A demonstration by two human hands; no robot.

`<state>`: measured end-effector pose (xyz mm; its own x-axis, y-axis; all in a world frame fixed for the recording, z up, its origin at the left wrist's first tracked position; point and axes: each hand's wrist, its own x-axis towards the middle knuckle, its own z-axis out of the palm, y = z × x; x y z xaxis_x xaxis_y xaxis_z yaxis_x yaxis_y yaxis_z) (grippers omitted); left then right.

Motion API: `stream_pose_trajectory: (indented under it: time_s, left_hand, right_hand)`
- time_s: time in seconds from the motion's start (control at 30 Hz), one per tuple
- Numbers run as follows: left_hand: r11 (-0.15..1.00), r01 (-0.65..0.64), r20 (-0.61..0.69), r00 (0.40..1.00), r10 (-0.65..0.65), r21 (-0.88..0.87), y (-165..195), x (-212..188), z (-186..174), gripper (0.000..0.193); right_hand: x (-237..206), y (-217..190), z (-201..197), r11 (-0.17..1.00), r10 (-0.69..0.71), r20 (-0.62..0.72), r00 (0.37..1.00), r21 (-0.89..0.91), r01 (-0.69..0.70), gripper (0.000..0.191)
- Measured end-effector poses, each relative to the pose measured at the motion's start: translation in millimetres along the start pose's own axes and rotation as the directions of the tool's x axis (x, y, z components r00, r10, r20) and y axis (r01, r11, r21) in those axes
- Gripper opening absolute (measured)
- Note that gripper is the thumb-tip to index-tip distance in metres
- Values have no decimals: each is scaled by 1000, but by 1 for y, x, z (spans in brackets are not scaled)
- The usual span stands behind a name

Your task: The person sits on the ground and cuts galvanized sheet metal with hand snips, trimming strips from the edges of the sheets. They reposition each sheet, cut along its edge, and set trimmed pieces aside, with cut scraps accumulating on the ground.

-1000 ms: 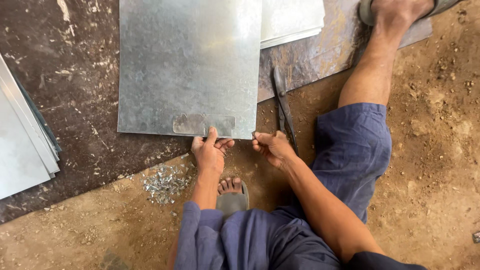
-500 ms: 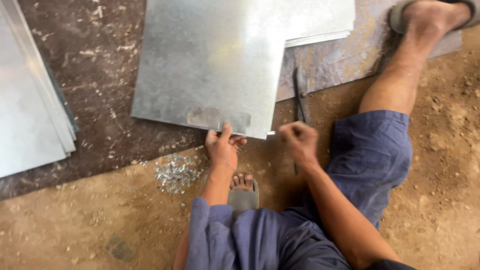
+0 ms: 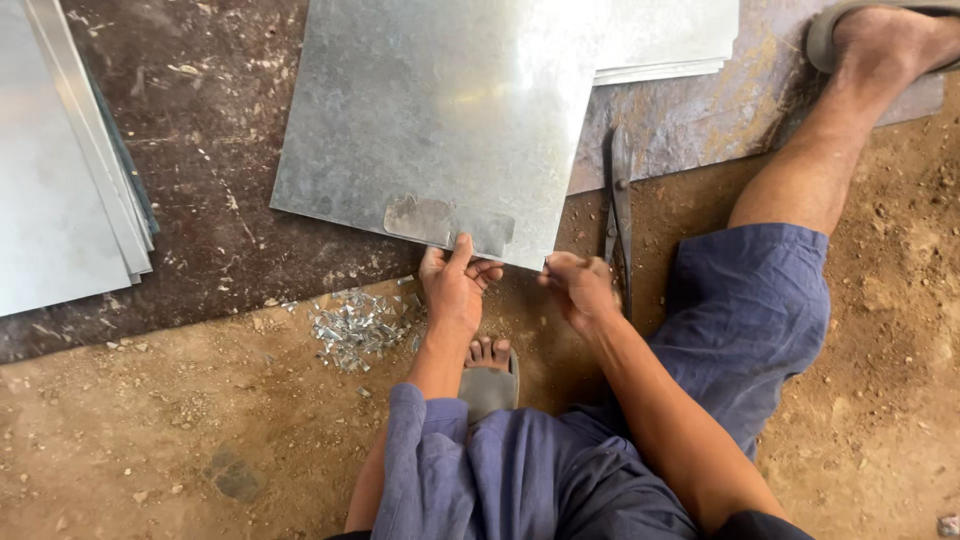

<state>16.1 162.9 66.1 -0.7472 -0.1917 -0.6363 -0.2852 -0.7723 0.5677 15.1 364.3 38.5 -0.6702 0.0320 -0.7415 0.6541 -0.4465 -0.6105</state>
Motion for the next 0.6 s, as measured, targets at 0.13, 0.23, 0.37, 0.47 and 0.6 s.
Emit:
stream_pose_trajectory:
  time_s: [0.13, 0.23, 0.37, 0.47, 0.6]
  left_hand:
    - [999, -12, -26, 1000, 13, 49, 0, 2, 0, 20]
    - [990, -71, -51, 996, 77, 122, -4, 6, -5, 22]
    - [984, -46, -108, 992, 65, 172, -10, 13, -13, 22]
    - [942, -163, -78, 978, 194, 294, -12, 16, -15, 28]
    - [955, -176, -34, 981, 189, 239, -11, 12, -18, 16]
  right_hand:
    - [-7, -20, -4, 810, -396, -16, 918, -478, 341, 10]
    - [-26, -33, 12, 828, -495, 52, 868, -275, 489, 10]
    - [-57, -40, 70, 586, -390, 372, 842, -606, 539, 12]
    - [-73, -22, 131, 162, -322, 790, 521, -496, 853, 7]
    - [-75, -26, 151, 60, -267, 924, 273, -267, 962, 30]
